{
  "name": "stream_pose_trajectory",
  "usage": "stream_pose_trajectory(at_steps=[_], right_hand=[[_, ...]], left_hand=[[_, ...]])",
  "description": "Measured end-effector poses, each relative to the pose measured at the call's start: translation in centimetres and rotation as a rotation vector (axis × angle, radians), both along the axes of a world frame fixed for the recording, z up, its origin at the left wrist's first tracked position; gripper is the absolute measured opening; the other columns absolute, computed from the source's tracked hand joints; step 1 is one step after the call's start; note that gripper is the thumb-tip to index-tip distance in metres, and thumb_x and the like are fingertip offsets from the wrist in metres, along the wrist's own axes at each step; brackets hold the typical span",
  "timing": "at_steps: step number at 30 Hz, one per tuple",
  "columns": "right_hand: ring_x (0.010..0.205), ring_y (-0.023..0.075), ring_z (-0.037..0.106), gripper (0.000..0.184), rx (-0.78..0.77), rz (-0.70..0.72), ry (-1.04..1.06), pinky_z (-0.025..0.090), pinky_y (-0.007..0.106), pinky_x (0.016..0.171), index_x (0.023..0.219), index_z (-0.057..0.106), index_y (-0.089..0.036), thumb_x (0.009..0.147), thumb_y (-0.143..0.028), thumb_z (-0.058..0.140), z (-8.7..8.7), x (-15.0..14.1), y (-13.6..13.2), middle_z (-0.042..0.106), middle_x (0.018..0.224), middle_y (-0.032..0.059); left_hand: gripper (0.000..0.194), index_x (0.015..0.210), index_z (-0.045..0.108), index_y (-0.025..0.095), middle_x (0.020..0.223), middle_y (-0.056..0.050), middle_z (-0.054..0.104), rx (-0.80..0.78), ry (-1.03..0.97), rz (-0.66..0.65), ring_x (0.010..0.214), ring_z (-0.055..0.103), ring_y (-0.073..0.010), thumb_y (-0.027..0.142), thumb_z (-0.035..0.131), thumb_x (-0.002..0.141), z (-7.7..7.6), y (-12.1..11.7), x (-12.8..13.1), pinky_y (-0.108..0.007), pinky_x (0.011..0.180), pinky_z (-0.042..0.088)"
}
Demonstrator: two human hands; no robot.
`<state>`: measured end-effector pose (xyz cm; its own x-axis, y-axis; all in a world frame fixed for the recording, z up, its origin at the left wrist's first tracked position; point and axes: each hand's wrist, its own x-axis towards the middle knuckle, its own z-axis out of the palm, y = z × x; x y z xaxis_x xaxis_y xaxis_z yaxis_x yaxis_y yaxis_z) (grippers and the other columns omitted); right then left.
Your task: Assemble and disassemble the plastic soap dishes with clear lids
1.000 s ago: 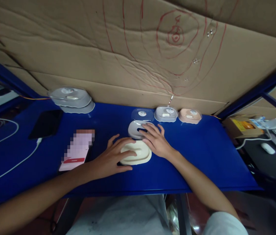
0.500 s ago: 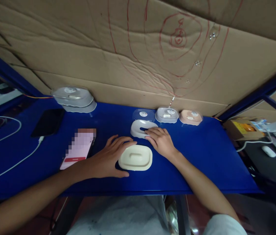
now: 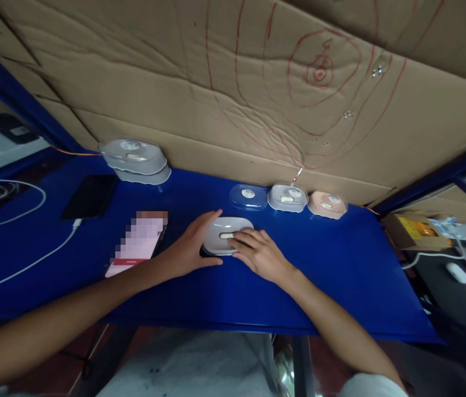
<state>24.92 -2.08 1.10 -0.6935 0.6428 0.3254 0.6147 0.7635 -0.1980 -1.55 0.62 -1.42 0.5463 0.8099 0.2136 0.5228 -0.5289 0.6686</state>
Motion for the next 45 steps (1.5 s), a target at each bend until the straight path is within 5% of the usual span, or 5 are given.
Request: stream_pose_trajectory(at_steps=[7, 13, 18, 25, 45], right_hand=[[0.151, 0.0279, 0.045, 0.047, -0.057, -0.168, 0.161, 0.038, 0.055, 0.122, 0.155, 0.05, -0.027, 0.113, -0.042, 0.035, -1.2, 1.4, 5.0, 0.051, 0.161, 0.0096], [0.147, 0.0389, 0.045, 0.058, -0.03, -0.258, -0.033, 0.036, 0.065, 0.12, 0.157, 0.047, -0.021, 0.107, -0.049, 0.049, -1.3, 2.9, 9.7, 0.057, 0.148, 0.0201], [0.139, 0.0384, 0.053, 0.051, -0.086, -0.228, -0.02, 0.042, 0.065, 0.114, 0.147, 0.058, -0.027, 0.101, -0.049, 0.062, 0.1, 4.8, 6.4, 0.061, 0.136, 0.0165], [0.12, 0.0242, 0.067, 0.041, -0.348, -0.151, 0.579, 0.06, 0.044, 0.098, 0.146, 0.055, -0.033, 0.106, -0.041, 0.057, 0.7, 4.0, 2.7, 0.063, 0.141, 0.0098], [0.136, 0.0254, 0.06, 0.032, -0.246, 0.137, 0.3, 0.024, 0.063, 0.13, 0.119, 0.058, -0.026, 0.09, -0.02, 0.071, 1.2, 0.1, 0.1, 0.067, 0.129, 0.0083]], left_hand=[[0.073, 0.155, 0.044, 0.024, 0.164, -0.023, 0.038, 0.01, 0.268, -0.028, 0.153, 0.036, -0.043, 0.043, 0.076, 0.092, 1.7, -1.0, 0.3, -0.064, 0.119, 0.032], [0.101, 0.162, 0.027, 0.029, 0.16, -0.017, 0.047, -0.064, 0.218, 0.001, 0.149, 0.042, -0.0403, 0.035, 0.087, 0.081, 2.5, -0.6, 0.2, -0.06, 0.117, 0.032], [0.119, 0.167, 0.016, 0.031, 0.158, -0.019, 0.048, -0.161, 0.237, 0.051, 0.141, 0.045, -0.0458, 0.038, 0.091, 0.075, 2.6, -0.9, 0.2, -0.065, 0.112, 0.035], [0.126, 0.168, 0.008, 0.031, 0.164, -0.019, 0.04, -0.156, 0.077, 0.048, 0.145, 0.043, -0.0433, 0.034, 0.091, 0.074, 1.6, -0.7, 0.4, -0.063, 0.117, 0.036], [0.125, 0.167, 0.012, 0.033, 0.163, -0.016, 0.042, -0.177, -0.068, -0.038, 0.146, 0.044, -0.0393, 0.026, 0.092, 0.072, 1.0, 0.0, 0.0, -0.061, 0.119, 0.038]])
